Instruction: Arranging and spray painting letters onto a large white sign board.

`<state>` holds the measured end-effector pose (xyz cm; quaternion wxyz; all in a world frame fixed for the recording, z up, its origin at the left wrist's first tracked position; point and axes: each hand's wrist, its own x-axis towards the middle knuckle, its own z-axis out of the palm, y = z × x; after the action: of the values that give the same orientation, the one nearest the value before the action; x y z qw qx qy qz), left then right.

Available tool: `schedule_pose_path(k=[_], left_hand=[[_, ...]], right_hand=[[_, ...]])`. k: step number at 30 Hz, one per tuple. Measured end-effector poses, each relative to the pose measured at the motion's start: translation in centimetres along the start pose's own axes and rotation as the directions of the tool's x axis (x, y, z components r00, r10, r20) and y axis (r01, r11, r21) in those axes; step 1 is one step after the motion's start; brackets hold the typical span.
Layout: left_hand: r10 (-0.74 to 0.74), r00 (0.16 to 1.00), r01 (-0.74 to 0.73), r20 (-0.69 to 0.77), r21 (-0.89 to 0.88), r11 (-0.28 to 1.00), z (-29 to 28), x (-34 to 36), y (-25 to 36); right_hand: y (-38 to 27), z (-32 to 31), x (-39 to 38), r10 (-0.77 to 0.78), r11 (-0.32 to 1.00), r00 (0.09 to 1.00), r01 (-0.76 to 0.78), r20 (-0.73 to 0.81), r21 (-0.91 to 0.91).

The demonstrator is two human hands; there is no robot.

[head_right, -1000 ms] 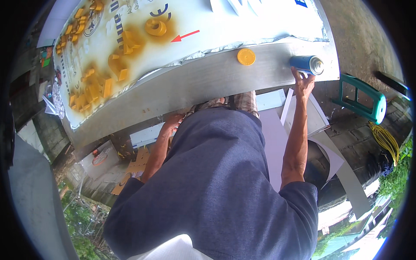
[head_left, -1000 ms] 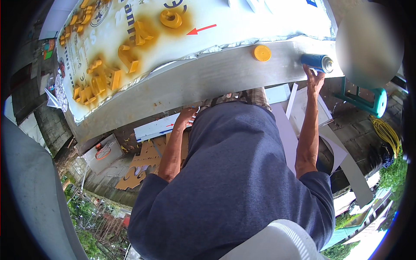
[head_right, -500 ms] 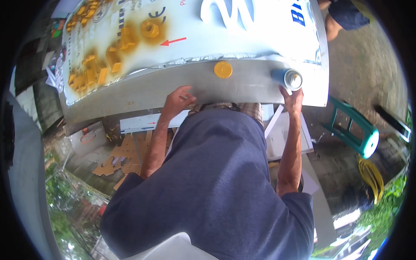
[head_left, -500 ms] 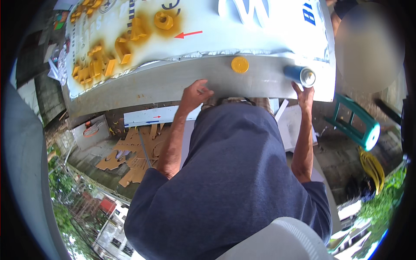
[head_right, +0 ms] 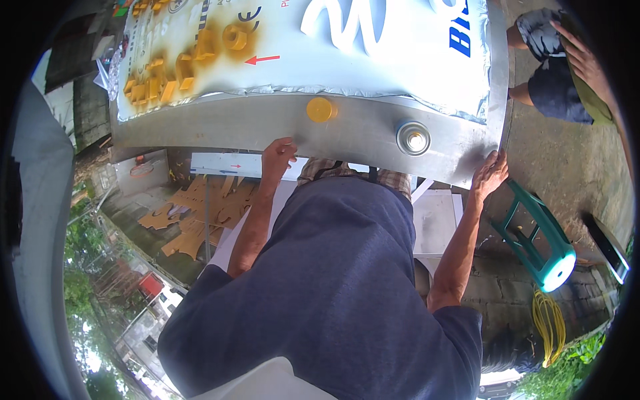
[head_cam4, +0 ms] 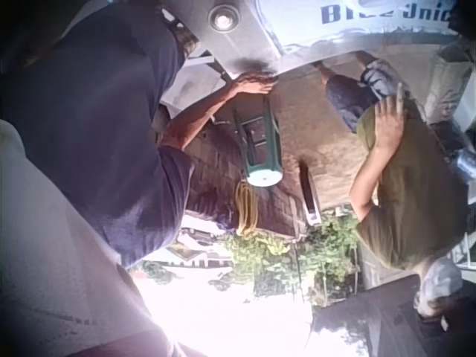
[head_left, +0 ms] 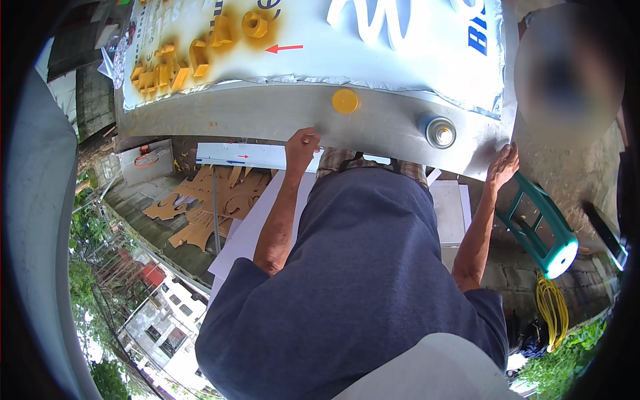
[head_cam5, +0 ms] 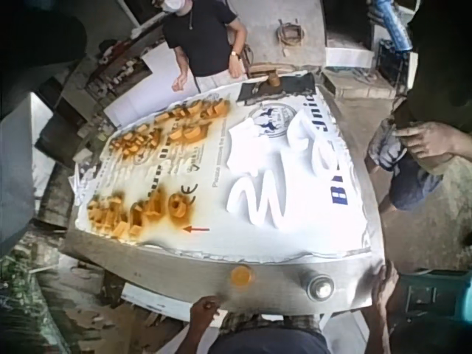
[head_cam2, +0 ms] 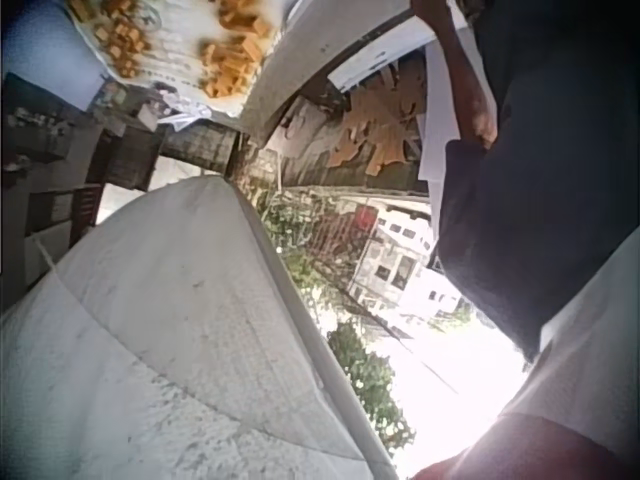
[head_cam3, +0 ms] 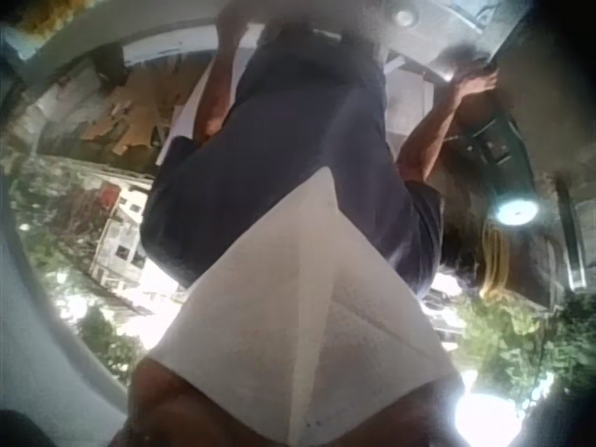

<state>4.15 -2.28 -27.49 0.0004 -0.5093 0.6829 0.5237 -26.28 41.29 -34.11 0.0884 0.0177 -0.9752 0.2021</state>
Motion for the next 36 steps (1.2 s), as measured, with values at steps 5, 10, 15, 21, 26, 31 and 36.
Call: schedule_pose_path(k=[5,10,15,21,26,31,36], left_hand=[[-0.208,0.932,0.111,-0.296,-0.313,0.943,-1.2,-0.4,-4.5],[-0.435,0.729,0.121,-0.529,-0.526,0.842,-3.2,0.7,-8.1],[-0.589,0.593,0.157,-0.549,-0.638,0.754,-4.4,3.8,-9.5],[-0.676,0.597,0.095,-0.433,-0.798,0.595,-3.0,8.1,-9.0],[-0.657,0.490,0.043,-0.573,-0.737,0.675,-0.8,10.0,-7.9],[-0.638,0.469,0.039,-0.610,-0.707,0.706,-0.8,10.1,-8.0],[-0.634,0.478,0.074,-0.608,-0.691,0.719,-0.9,10.0,-8.0]], right_hand=[[-0.7,1.3,0.1,0.183,0.980,0.980,-0.188,0.072,0.059],[-2.3,1.1,0.0,0.268,0.963,0.955,-0.268,0.125,-0.020],[-2.4,0.8,0.3,0.299,0.954,0.944,-0.300,0.139,-0.017],[-1.5,1.5,0.1,0.258,0.965,0.960,-0.261,0.110,0.014],[-1.0,1.7,0.2,0.257,0.966,0.960,-0.258,0.111,-0.005],[-0.4,1.9,0.5,0.258,0.966,0.956,-0.259,0.141,-0.015],[1.2,1.8,1.1,0.154,0.983,0.964,-0.172,0.219,0.068]])
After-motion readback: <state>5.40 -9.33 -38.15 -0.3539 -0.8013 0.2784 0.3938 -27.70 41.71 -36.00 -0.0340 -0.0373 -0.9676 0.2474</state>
